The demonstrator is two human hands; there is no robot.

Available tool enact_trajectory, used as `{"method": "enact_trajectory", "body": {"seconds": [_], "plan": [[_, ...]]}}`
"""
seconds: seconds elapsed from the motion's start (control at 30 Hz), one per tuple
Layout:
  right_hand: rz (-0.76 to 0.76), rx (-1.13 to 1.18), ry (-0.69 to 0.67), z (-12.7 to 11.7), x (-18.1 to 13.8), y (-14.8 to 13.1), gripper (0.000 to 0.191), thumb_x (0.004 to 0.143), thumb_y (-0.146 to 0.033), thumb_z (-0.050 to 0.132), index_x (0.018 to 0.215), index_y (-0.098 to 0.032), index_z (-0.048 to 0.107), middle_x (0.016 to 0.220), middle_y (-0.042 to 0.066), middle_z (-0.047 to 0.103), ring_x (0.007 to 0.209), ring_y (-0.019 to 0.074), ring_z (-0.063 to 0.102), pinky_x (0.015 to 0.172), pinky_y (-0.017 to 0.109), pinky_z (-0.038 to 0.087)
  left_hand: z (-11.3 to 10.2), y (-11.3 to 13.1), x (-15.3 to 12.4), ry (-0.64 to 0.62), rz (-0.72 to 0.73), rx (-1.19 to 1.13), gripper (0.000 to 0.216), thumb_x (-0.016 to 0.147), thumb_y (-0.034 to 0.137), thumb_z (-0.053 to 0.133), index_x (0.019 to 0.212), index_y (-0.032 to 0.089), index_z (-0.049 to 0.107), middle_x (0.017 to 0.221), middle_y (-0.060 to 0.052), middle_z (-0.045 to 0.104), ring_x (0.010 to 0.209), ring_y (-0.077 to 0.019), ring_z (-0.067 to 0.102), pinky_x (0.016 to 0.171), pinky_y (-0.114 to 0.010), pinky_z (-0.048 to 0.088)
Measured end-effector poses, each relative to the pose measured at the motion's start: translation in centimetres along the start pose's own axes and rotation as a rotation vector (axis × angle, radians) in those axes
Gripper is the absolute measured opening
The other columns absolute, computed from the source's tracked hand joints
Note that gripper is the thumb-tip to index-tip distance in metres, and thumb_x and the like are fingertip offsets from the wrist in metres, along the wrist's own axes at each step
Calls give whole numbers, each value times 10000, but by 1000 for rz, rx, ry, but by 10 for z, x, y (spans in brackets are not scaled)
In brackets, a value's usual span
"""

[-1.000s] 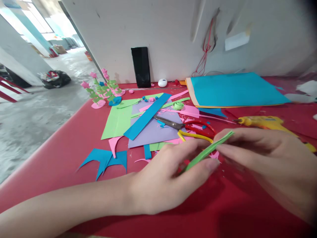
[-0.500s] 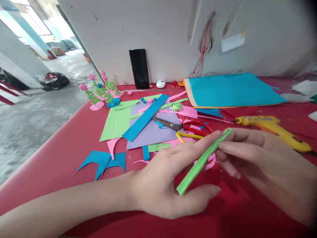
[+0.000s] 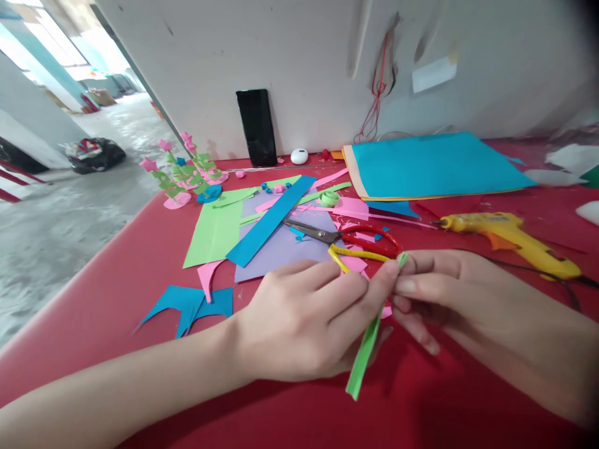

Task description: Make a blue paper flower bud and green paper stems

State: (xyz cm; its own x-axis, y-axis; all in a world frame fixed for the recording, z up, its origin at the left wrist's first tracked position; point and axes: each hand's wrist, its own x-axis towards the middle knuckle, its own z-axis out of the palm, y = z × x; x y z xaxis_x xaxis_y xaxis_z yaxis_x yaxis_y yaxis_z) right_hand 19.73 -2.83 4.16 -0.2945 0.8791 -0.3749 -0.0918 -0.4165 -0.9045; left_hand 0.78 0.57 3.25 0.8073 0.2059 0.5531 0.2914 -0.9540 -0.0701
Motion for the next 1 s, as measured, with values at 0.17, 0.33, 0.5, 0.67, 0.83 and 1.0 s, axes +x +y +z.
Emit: {"method": "enact_trajectory", "body": {"seconds": [0.17,0.33,0.5,0.67,0.83,1.0], "plan": [[63,20,-58,3,0,0,186,789,-189,541,632,-174,639,526,-37,585,451,49,522,400,115,392,0,-1,-1,57,119,144,296,795,166,563,1049,14,562,700,-36,663,580,-137,567,541,-280,486],[84,29,-44,2,-1,-5,159,790,-270,589,676,-176,647,573,-17,617,470,53,537,422,116,431,-1,-5,-1,14,81,102,317,802,173,569,1081,22,553,659,-15,659,557,-136,565,480,-274,460],[67,96,-54,1,-1,-8,68,750,-182,619,748,-193,686,565,-28,643,478,64,551,403,110,465,-6,-8,1,59,4,7,293,837,214,513,1063,36,571,700,-37,685,552,-134,571,465,-271,451],[46,116,-52,1,-1,-9,114,735,-154,604,687,-197,699,527,-41,641,448,59,543,371,91,446,-7,-2,5,133,-158,-273,257,827,157,500,1031,38,602,666,-37,656,565,-90,570,534,-204,468],[-4,78,-54,0,-1,-10,89,720,-220,632,716,-230,720,530,-33,642,429,72,549,349,101,458,-9,1,10,153,-278,-544,239,819,120,505,1022,53,612,680,-48,653,554,-73,577,513,-142,465],[-63,45,-42,0,1,-10,163,729,-281,626,596,-226,703,464,-26,609,374,68,522,320,95,449,-7,-1,13,158,-294,-680,238,786,27,512,1003,23,609,689,-57,644,561,-69,546,546,-140,469]]}}
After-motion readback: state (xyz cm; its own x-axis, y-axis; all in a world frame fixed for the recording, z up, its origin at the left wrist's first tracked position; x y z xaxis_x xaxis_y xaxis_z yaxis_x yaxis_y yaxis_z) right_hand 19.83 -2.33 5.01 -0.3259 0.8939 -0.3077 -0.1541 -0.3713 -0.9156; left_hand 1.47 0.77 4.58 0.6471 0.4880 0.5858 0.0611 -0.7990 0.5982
